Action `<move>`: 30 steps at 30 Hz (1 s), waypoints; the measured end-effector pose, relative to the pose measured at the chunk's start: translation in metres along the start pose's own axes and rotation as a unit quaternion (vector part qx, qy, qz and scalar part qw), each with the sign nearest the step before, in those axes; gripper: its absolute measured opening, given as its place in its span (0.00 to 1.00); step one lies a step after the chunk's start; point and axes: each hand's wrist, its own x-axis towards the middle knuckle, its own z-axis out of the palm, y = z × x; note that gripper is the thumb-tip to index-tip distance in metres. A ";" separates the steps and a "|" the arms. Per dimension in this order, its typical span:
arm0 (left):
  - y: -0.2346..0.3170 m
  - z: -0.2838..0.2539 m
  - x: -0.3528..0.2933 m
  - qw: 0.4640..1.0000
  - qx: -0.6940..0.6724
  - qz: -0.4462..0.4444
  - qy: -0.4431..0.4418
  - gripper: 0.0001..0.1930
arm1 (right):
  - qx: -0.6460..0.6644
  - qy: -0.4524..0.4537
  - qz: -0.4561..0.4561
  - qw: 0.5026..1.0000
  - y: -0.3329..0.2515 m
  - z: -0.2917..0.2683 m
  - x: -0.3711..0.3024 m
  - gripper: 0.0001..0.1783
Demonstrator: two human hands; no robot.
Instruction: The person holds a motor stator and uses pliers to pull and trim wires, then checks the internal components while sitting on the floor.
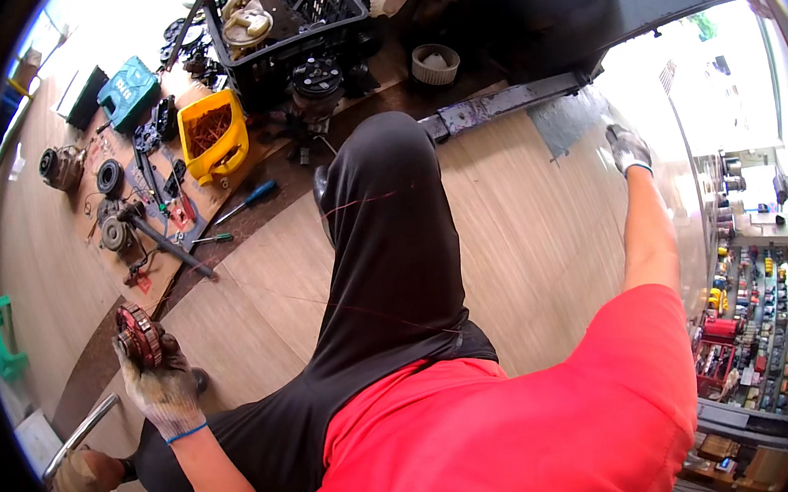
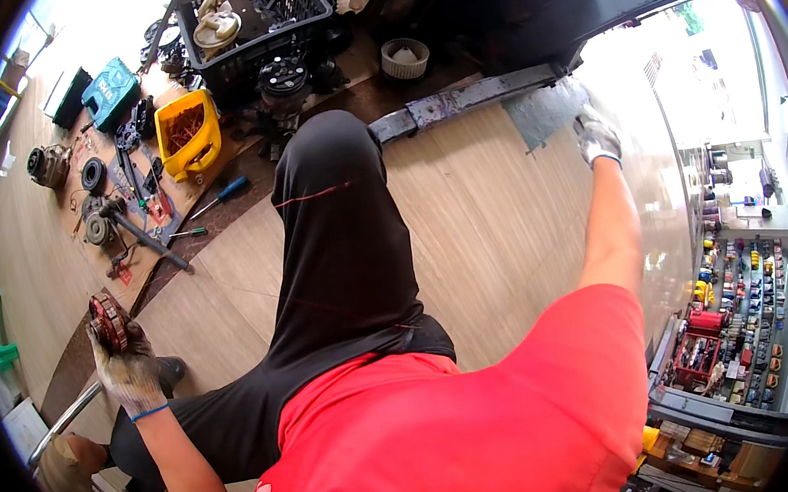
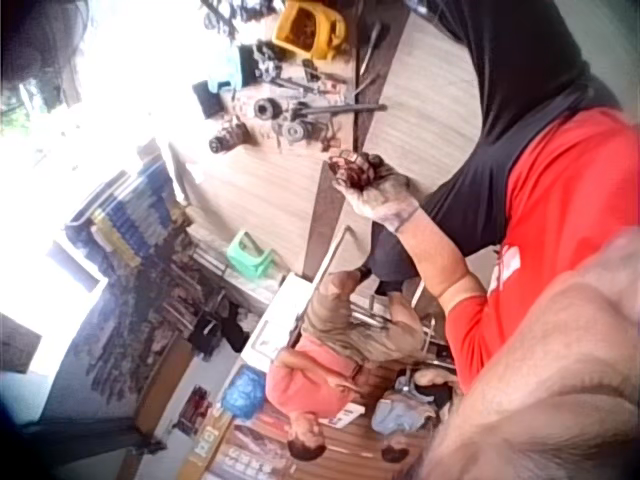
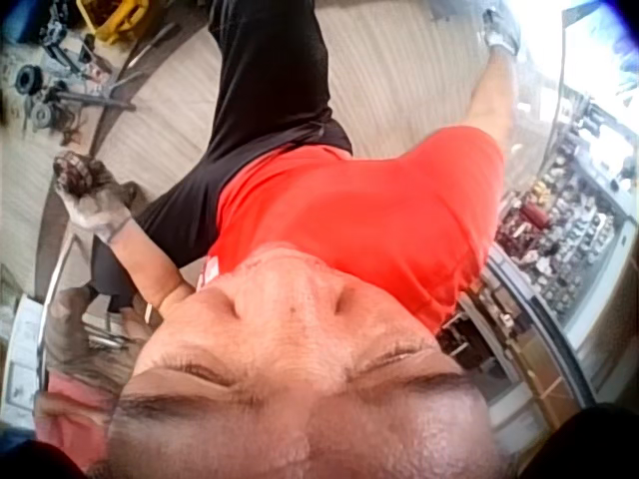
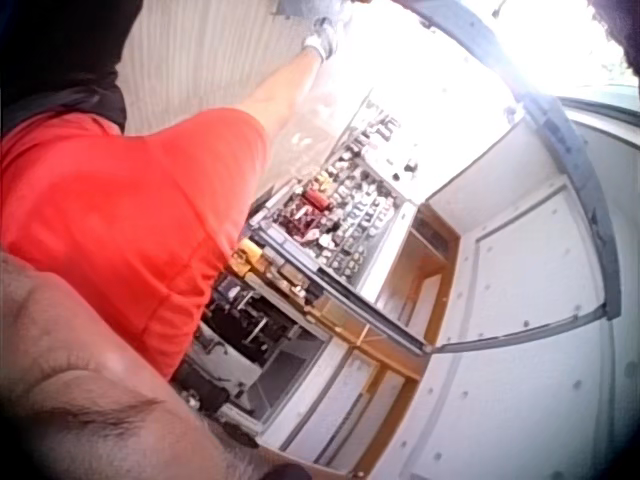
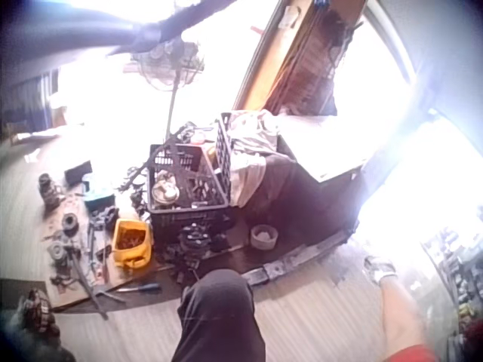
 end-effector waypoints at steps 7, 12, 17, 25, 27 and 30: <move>-0.010 0.023 -0.013 0.999 -0.022 -0.022 0.016 0.21 | -0.082 -0.229 -0.053 0.968 0.024 -0.012 -0.002 0.34; -0.007 0.039 -0.014 0.998 -0.013 -0.012 0.059 0.21 | 0.197 0.237 -0.146 0.940 -0.179 -0.151 -0.025 0.20; -0.014 0.038 -0.018 0.999 -0.006 -0.016 0.030 0.21 | 0.455 0.007 -0.517 0.725 -0.381 -0.294 -0.189 0.15; -0.017 0.040 -0.024 0.999 0.008 -0.010 0.038 0.21 | 0.362 0.017 -0.724 0.586 -0.560 -0.260 -0.258 0.18; -0.015 0.038 -0.024 0.999 0.002 -0.010 0.054 0.21 | 0.361 0.033 -0.724 0.587 -0.568 -0.260 -0.258 0.14; -0.008 0.037 -0.026 0.997 -0.034 -0.023 0.069 0.20 | 0.321 0.094 -0.723 0.604 -0.560 -0.264 -0.248 0.12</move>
